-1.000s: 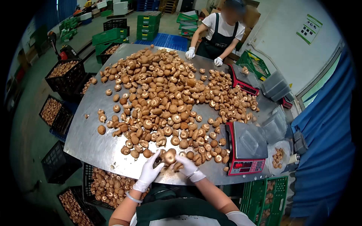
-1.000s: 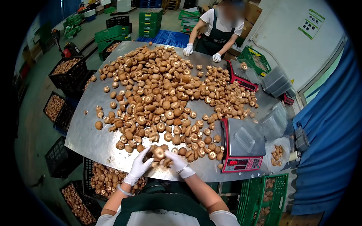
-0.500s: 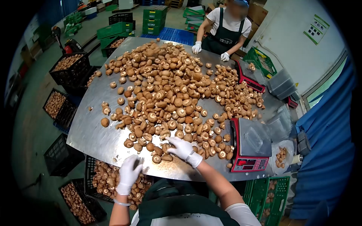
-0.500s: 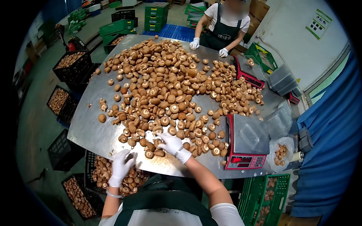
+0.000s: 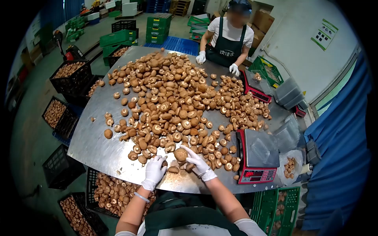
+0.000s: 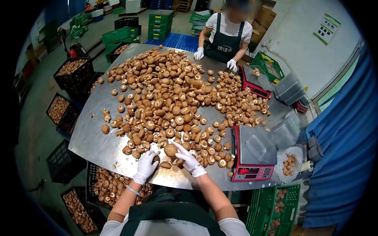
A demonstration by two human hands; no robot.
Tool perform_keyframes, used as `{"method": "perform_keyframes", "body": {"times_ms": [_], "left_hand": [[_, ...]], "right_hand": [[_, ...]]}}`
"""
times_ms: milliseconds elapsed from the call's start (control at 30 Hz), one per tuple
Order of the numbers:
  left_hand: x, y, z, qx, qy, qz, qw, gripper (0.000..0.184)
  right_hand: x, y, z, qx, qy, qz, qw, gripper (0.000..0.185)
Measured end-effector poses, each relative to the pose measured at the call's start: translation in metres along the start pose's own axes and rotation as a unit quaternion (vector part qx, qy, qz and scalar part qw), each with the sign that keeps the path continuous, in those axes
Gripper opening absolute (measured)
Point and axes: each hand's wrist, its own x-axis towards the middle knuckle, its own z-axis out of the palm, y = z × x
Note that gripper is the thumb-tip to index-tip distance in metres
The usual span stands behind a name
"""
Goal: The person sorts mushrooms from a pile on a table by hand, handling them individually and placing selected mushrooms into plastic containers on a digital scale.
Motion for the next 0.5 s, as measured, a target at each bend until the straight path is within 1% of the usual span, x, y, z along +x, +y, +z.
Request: {"method": "perform_keyframes", "body": {"times_ms": [33, 67, 100, 133, 167, 200, 233, 267, 300, 333, 367, 400, 433, 467, 500], "left_hand": [[0.000, -0.002, 0.001, -0.029, 0.030, 0.009, 0.999, 0.036], [0.001, -0.004, 0.002, -0.057, 0.060, 0.018, 0.996, 0.032], [0.003, -0.007, 0.005, -0.057, 0.060, 0.022, 0.996, 0.032], [0.003, -0.012, 0.009, -0.250, 0.046, -0.111, 0.961, 0.028], [0.003, -0.009, 0.006, -0.429, 0.030, -0.241, 0.870, 0.024], [0.004, -0.010, 0.001, -0.554, 0.029, -0.273, 0.786, 0.020], [0.004, -0.013, -0.006, -0.609, 0.006, -0.323, 0.725, 0.022], [0.002, -0.016, -0.009, -0.653, -0.002, -0.330, 0.682, 0.023], [0.000, -0.019, -0.013, -0.696, -0.008, -0.333, 0.636, 0.025], [-0.002, -0.021, -0.014, -0.722, -0.006, -0.334, 0.606, 0.029], [-0.004, -0.024, -0.014, -0.722, -0.002, -0.334, 0.606, 0.029], [-0.006, -0.028, -0.013, -0.753, -0.012, -0.341, 0.563, 0.029], [-0.008, -0.032, -0.009, -0.782, -0.023, -0.346, 0.518, 0.029], [-0.009, -0.035, -0.004, -0.790, -0.014, -0.355, 0.499, 0.031], [-0.014, -0.037, 0.000, -0.791, -0.012, -0.355, 0.499, 0.031]], "right_hand": [[-0.004, 0.001, 0.001, -0.001, 0.002, -0.004, 1.000, 0.063], [-0.007, 0.001, 0.002, 0.144, 0.004, 0.016, 0.989, 0.062], [-0.010, 0.002, 0.003, 0.286, 0.005, 0.035, 0.957, 0.060], [-0.013, 0.002, 0.003, 0.366, -0.003, 0.020, 0.930, 0.060], [-0.016, -0.009, 0.004, 0.353, 0.051, 0.019, 0.934, 0.057], [-0.022, -0.023, 0.001, 0.329, 0.124, 0.025, 0.936, 0.050], [-0.028, -0.051, 0.002, 0.302, 0.194, 0.032, 0.933, 0.044], [-0.037, -0.051, -0.026, 0.281, 0.213, -0.013, 0.936, 0.044], [-0.046, -0.065, -0.052, 0.224, 0.259, -0.045, 0.938, 0.043], [-0.058, -0.084, -0.078, 0.139, 0.331, -0.074, 0.930, 0.042], [-0.073, -0.103, -0.104, 0.057, 0.403, -0.097, 0.908, 0.041], [-0.087, -0.116, -0.129, -0.009, 0.467, -0.113, 0.877, 0.041], [-0.098, -0.133, -0.141, -0.067, 0.526, -0.167, 0.831, 0.040], [-0.100, -0.136, -0.162, -0.192, 0.616, -0.212, 0.734, 0.035], [-0.121, -0.132, -0.203, -0.193, 0.599, -0.198, 0.752, 0.029]]}}
